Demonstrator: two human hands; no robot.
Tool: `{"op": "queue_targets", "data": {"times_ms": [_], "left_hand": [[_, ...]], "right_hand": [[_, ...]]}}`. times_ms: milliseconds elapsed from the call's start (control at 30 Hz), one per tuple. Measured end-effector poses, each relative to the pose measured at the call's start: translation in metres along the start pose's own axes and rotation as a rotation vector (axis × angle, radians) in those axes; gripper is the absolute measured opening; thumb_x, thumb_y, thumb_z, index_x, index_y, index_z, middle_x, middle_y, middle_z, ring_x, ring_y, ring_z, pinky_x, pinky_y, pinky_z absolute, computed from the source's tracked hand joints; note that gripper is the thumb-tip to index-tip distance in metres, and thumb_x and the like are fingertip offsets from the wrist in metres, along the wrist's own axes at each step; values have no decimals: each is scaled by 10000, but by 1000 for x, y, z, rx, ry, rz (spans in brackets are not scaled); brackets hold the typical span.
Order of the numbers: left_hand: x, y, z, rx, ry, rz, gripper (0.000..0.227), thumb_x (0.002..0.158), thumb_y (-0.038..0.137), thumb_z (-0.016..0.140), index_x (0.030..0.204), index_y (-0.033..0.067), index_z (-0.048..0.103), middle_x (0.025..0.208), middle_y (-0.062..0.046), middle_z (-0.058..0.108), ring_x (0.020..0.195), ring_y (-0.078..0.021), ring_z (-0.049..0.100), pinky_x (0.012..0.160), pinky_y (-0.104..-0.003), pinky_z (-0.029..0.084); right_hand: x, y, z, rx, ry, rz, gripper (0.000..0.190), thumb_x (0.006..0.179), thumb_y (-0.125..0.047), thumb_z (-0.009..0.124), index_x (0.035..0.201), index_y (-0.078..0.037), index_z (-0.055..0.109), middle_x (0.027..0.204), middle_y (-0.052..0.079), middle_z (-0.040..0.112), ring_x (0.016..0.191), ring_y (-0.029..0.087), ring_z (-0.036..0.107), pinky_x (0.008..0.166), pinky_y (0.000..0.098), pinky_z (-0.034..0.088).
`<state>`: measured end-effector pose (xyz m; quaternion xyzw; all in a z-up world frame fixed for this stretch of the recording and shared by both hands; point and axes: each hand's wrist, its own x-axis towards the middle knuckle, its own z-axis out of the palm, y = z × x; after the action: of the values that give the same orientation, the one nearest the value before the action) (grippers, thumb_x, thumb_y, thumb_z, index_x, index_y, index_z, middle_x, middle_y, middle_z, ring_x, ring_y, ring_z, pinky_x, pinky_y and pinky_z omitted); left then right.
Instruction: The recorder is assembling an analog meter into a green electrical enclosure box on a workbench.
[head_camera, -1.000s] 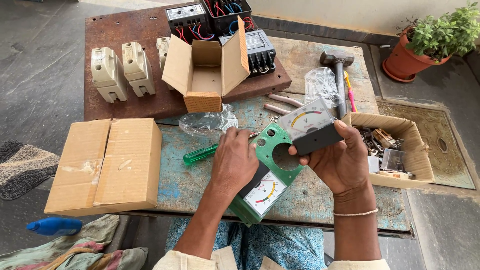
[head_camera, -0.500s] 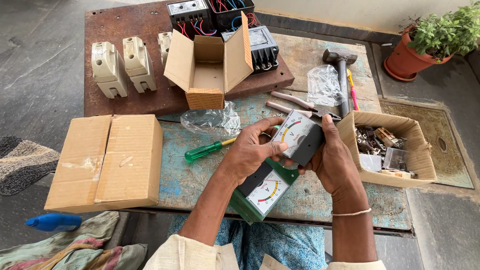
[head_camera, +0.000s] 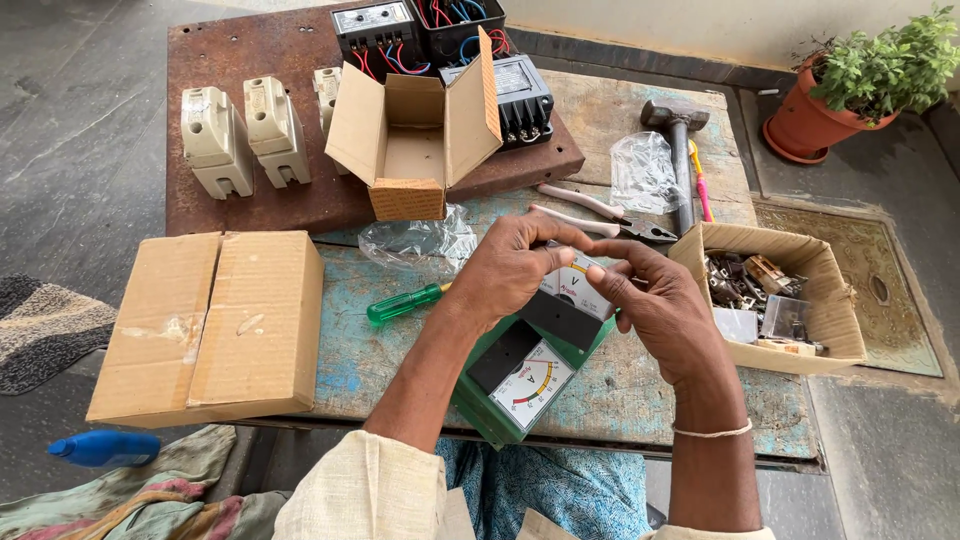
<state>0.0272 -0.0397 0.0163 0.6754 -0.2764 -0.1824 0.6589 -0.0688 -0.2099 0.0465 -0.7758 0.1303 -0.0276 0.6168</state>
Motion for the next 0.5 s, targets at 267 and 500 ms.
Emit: {"op": "queue_targets", "data": {"times_ms": [267,500], "left_hand": [[0,-16,0,72,247,-10,380,904,114,630,1277,61,686,1130,-82,691,937,-209,680,857,-352,574],[-8,-30,0,649,109,-321,516,895,236,701,1358,48,572,1102,-259,678,1034,-408,645,955,-510,462]], "right_hand": [[7,47,2,327,214,122,256,934,-231,723,1053,-5,697,817,61,699,621,126,654,529,251,565],[7,61,-4,496,305,135,236,946,-220,710,1048,-14,657,840,77,708,625,151,691,554,278,605]]}}
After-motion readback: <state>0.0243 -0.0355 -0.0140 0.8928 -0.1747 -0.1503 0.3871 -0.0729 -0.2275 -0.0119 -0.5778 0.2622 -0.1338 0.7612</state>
